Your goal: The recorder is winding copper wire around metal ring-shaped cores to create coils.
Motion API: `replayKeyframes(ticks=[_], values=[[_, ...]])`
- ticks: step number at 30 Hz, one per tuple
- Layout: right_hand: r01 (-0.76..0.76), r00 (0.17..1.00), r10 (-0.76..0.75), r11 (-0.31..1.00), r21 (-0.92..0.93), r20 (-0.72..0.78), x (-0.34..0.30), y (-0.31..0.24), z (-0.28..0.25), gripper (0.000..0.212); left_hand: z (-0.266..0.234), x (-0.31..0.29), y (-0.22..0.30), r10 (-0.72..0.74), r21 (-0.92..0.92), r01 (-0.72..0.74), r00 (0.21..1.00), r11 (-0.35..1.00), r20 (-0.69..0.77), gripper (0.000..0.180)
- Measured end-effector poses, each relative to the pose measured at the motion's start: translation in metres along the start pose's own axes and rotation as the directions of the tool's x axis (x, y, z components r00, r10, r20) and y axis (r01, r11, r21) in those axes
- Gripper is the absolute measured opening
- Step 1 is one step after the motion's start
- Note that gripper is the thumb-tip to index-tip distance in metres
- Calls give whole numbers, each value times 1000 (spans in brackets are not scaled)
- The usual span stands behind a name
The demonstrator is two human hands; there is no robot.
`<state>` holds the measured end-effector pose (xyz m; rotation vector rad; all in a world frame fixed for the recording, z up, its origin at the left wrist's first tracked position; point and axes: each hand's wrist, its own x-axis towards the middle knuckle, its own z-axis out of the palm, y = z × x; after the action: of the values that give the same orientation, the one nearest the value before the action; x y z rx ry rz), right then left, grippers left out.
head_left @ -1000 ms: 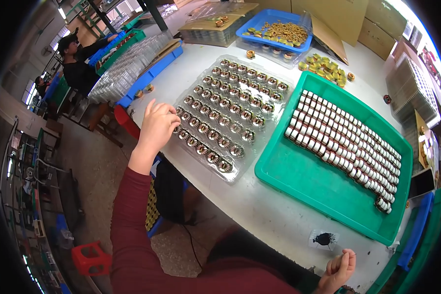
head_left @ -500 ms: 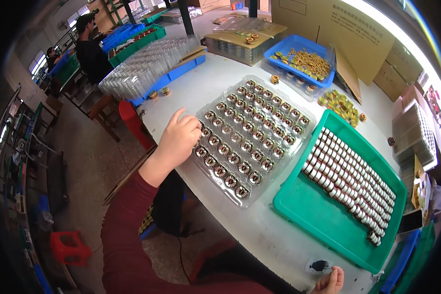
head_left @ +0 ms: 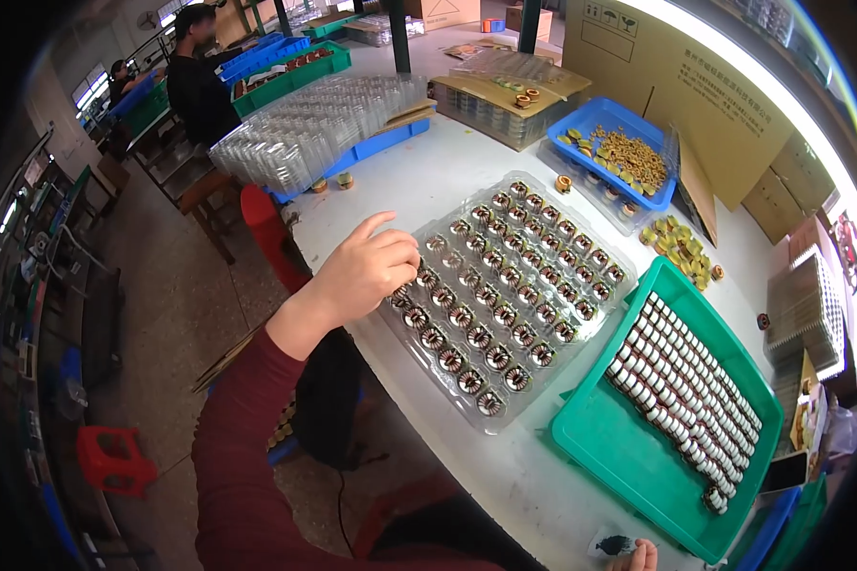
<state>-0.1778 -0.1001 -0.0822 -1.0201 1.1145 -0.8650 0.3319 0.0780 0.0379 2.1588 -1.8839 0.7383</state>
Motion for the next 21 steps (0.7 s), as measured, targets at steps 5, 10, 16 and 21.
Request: replayKeyframes(ticks=[5,10,16,21], values=[[-21,999,20,1000,-17,-45,0,-8,13,12,3,2,-8,131,-61,-129,990,990,42,4],[-46,993,43,999,-28,-106,-8,-17,27,11,10,2,-12,199,-94,-190,976,977,94,4],[-81,978,74,996,-29,-193,-29,-34,47,11,12,4,-14,222,-121,-206,965,971,139,3],[-93,973,85,995,-30,-215,-40,-44,55,11,6,5,-14,147,-190,-125,983,974,110,2]])
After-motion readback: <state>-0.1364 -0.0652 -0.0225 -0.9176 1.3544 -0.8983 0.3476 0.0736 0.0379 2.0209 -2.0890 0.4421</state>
